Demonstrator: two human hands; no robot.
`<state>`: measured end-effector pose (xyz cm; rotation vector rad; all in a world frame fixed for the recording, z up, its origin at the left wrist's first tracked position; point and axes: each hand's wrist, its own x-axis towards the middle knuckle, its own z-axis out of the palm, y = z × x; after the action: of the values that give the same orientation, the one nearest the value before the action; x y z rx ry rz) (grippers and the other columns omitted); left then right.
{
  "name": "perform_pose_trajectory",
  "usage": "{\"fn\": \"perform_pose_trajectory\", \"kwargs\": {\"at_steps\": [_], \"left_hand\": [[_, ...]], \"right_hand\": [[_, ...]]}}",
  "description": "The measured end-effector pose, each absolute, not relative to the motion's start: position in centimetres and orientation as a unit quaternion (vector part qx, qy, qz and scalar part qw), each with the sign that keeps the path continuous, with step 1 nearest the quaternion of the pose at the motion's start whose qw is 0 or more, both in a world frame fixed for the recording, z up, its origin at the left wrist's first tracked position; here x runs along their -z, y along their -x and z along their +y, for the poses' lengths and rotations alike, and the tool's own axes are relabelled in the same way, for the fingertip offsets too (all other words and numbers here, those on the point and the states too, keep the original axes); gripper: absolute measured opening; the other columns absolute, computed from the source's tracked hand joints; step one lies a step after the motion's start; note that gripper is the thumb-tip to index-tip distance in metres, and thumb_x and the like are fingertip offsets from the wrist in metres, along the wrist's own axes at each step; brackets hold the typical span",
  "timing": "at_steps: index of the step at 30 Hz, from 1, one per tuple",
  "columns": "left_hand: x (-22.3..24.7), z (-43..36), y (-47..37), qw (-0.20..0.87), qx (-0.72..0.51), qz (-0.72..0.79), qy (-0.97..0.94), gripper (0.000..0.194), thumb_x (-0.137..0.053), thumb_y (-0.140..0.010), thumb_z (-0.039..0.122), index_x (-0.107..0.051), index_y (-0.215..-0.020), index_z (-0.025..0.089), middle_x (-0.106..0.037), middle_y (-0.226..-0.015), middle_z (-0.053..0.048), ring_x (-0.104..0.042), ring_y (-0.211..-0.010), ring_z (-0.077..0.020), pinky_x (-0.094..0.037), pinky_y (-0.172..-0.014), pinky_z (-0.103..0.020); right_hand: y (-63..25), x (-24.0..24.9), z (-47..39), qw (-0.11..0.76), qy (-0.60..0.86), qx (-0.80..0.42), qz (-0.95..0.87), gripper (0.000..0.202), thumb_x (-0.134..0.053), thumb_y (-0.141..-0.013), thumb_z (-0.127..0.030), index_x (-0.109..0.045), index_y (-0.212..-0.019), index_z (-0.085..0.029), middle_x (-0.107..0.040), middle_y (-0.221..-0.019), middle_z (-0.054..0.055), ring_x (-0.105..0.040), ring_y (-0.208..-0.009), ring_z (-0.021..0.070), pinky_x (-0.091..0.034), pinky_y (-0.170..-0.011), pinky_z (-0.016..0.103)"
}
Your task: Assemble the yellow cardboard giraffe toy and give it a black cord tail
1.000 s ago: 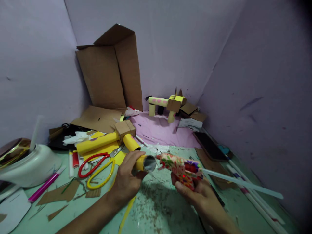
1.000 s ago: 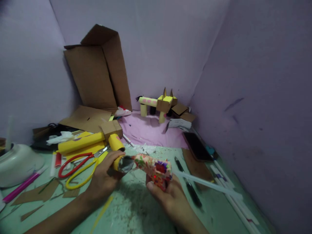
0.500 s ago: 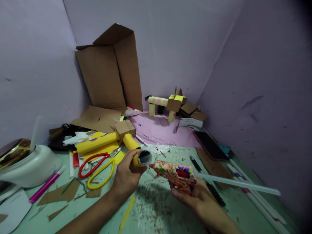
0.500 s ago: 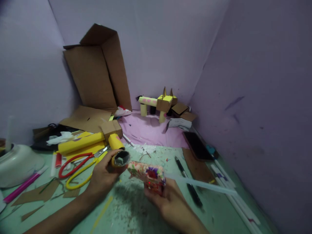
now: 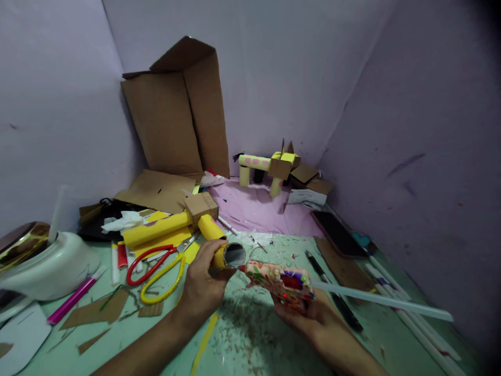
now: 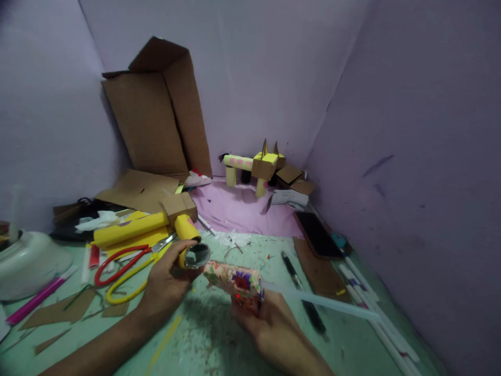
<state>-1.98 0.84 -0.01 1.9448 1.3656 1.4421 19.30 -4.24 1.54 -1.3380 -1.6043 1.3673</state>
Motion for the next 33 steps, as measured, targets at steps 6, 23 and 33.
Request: {"fn": "perform_pose_trajectory", "kwargs": {"at_steps": [6, 23, 33], "left_hand": [[-0.1, 0.9, 2.1, 0.192, -0.517, 0.497, -0.670, 0.035, -0.067, -0.069, 0.015, -0.058, -0.102, 0.019, -0.066, -0.100, -0.007, -0.063, -0.092, -0.0221, -0.050, -0.085, -0.039], [-1.4, -0.2, 2.7, 0.443, -0.493, 0.510, -0.548, 0.049, -0.069, -0.066, 0.037, -0.057, -0.107, 0.014, -0.067, -0.100, -0.009, -0.062, -0.090, -0.0253, -0.049, -0.082, -0.037], [-2.3, 0.2, 4.9, 0.396, -0.536, 0.555, -0.498, 0.059, -0.068, -0.065, 0.048, -0.052, -0.113, 0.016, -0.065, -0.110, -0.014, -0.060, -0.100, -0.0320, -0.047, -0.086, -0.047]], "right_hand": [[-19.3, -2.0, -4.1, 0.327, 0.505, -0.507, -0.617, 0.027, -0.056, -0.082, -0.031, -0.068, -0.104, -0.020, -0.069, -0.087, 0.004, -0.062, -0.088, 0.0231, -0.050, -0.081, 0.035], [-19.1, -3.8, 2.4, 0.470, 0.527, -0.586, -0.397, 0.033, -0.076, -0.055, -0.027, -0.044, -0.055, -0.018, -0.041, -0.044, -0.008, -0.033, -0.036, 0.0034, -0.026, -0.033, 0.017], [-14.8, -1.1, 15.3, 0.413, 0.592, -0.579, -0.379, 0.032, -0.055, -0.090, -0.031, -0.054, -0.117, -0.016, -0.058, -0.117, 0.009, -0.060, -0.098, 0.0210, -0.052, -0.081, 0.041]]}}
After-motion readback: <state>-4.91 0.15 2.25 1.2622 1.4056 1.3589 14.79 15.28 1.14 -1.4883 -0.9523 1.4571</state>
